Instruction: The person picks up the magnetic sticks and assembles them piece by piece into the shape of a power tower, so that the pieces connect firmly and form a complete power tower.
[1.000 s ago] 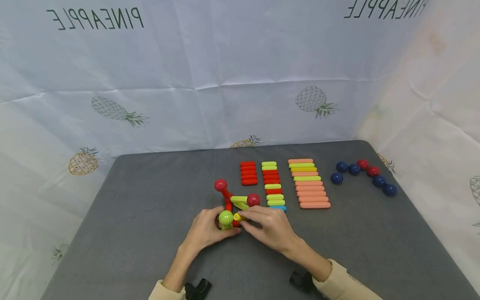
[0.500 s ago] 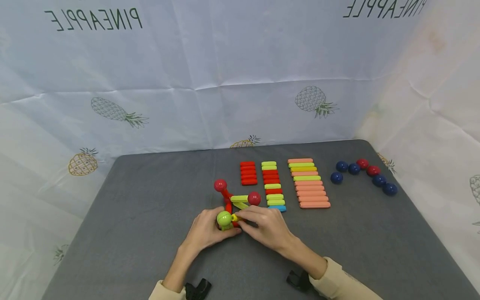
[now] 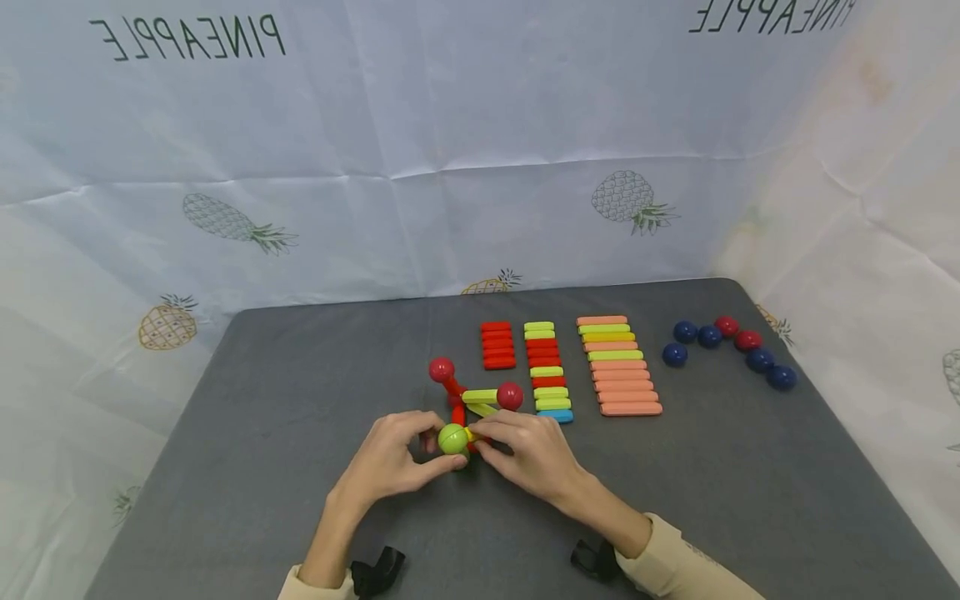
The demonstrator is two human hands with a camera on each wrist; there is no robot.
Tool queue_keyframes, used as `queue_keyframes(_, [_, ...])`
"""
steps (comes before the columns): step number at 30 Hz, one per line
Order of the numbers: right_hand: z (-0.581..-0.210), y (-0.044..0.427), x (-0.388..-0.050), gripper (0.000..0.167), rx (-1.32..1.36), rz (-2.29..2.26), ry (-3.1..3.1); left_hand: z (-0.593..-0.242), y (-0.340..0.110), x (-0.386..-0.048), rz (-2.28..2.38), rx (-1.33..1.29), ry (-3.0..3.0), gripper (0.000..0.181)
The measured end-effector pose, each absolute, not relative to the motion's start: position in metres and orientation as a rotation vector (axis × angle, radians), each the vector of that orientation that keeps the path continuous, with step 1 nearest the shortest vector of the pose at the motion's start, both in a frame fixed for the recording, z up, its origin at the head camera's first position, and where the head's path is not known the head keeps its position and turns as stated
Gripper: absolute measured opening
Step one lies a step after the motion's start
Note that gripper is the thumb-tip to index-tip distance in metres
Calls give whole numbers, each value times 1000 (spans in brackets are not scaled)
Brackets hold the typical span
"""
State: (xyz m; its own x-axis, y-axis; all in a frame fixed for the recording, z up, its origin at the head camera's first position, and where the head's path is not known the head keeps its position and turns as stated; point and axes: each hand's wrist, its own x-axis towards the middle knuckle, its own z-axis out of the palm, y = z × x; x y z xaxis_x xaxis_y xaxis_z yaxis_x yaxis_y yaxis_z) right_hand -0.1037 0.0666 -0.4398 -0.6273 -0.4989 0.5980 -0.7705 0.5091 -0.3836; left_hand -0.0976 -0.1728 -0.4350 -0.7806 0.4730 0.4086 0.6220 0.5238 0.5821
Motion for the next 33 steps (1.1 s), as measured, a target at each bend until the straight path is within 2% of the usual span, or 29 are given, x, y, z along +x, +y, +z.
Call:
queue_keyframes(3, [-438, 72, -103, 28, 1056, 896, -2327, -439, -173, -101, -1196, -950, -2616, 30])
queue_keyframes(7, [-431, 93, -105, 24, 1048, 964, -2286, -447, -182, -113, -1377, -906, -2714, 49])
queue_keyframes(13, [-425, 147, -113, 21, 846, 1027, -2278, -460, -197, -137, -1528, -833, -2776, 84])
queue_keyframes(15, [-425, 165, -116, 22, 767, 996, -2291, -462, -197, -142, -1527, -865, -2783, 89])
queue_keyframes(17, [-424, 180, -117, 22, 691, 957, -2310, -463, -195, -146, -1513, -905, -2784, 83])
queue_keyframes(21, [-424, 203, -118, 18, 573, 902, -2348, -463, -188, -150, -1494, -914, -2743, 53])
queue_keyframes(24, [-426, 216, -118, 16, 520, 862, -2381, -462, -180, -154, -1506, -890, -2683, 41])
queue_keyframes(29, [-430, 231, -117, 11, 427, 727, -2516, -464, -171, -161, -1502, -910, -2655, 37])
queue_keyframes(33, [-430, 240, -120, 16, 422, 642, -2711, -465, -171, -164, -1496, -970, -2703, 41])
